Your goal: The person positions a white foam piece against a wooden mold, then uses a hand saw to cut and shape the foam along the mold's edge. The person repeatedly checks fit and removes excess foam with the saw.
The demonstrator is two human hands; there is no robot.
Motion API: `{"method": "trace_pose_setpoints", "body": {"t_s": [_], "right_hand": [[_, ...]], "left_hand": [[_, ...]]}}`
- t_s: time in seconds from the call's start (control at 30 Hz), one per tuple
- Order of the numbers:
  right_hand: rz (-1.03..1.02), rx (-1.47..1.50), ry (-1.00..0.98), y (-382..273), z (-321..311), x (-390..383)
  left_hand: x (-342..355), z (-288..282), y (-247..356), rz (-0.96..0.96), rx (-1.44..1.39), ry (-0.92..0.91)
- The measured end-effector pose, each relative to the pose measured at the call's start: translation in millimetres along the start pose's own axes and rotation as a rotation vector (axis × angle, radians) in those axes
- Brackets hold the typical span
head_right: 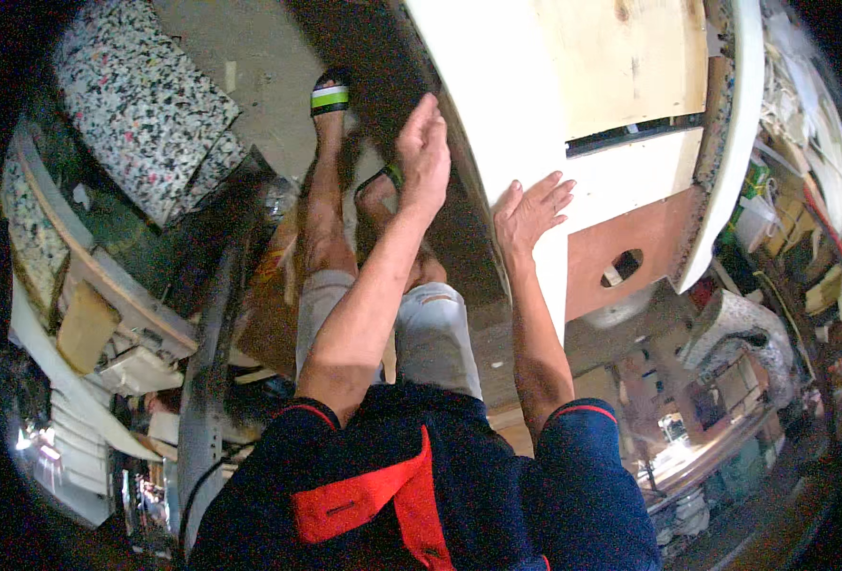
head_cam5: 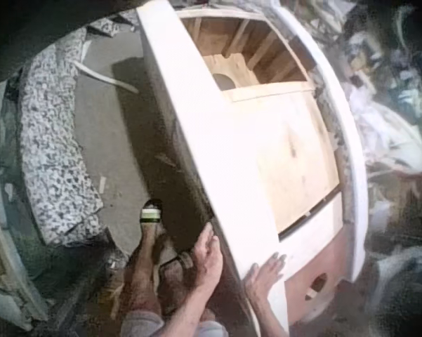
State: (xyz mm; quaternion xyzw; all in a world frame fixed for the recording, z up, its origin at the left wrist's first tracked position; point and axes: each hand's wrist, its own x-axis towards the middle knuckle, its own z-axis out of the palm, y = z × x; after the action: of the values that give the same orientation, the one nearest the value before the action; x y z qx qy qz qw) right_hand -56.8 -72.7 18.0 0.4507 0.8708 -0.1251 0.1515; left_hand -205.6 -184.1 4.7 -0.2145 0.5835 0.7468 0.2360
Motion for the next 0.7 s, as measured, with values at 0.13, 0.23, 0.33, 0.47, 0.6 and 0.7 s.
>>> {"method": "trace_pose_setpoints", "body": {"t_s": [0.13, 0.23, 0.33, 0.47, 0.6, 0.7], "right_hand": [[-0.478, 0.124, 0.227, -55.5, -43.0, 28.6], [-0.651, 0.255, 0.190, -124.3, -52.6, 71.4], [-0.748, 0.036, 0.133, -183.5, -57.6, 94.5], [-0.727, -0.192, 0.065, -223.6, -55.8, 109.3], [-0.738, -0.220, 0.084, -229.4, -50.0, 117.6], [-0.754, -0.208, 0.036, -228.2, -48.2, 124.3]], "left_hand": [[36.3, -25.2, 19.7, -0.083, -0.270, 0.073], [68.1, -40.3, 41.1, -0.083, -0.323, 0.007], [84.5, -39.0, 58.4, -0.089, -0.253, -0.052], [89.7, -25.4, 71.4, -0.143, -0.083, -0.086], [94.4, -21.8, 77.0, -0.141, -0.055, -0.087], [101.8, -21.5, 75.8, -0.130, 0.081, -0.094]]}}
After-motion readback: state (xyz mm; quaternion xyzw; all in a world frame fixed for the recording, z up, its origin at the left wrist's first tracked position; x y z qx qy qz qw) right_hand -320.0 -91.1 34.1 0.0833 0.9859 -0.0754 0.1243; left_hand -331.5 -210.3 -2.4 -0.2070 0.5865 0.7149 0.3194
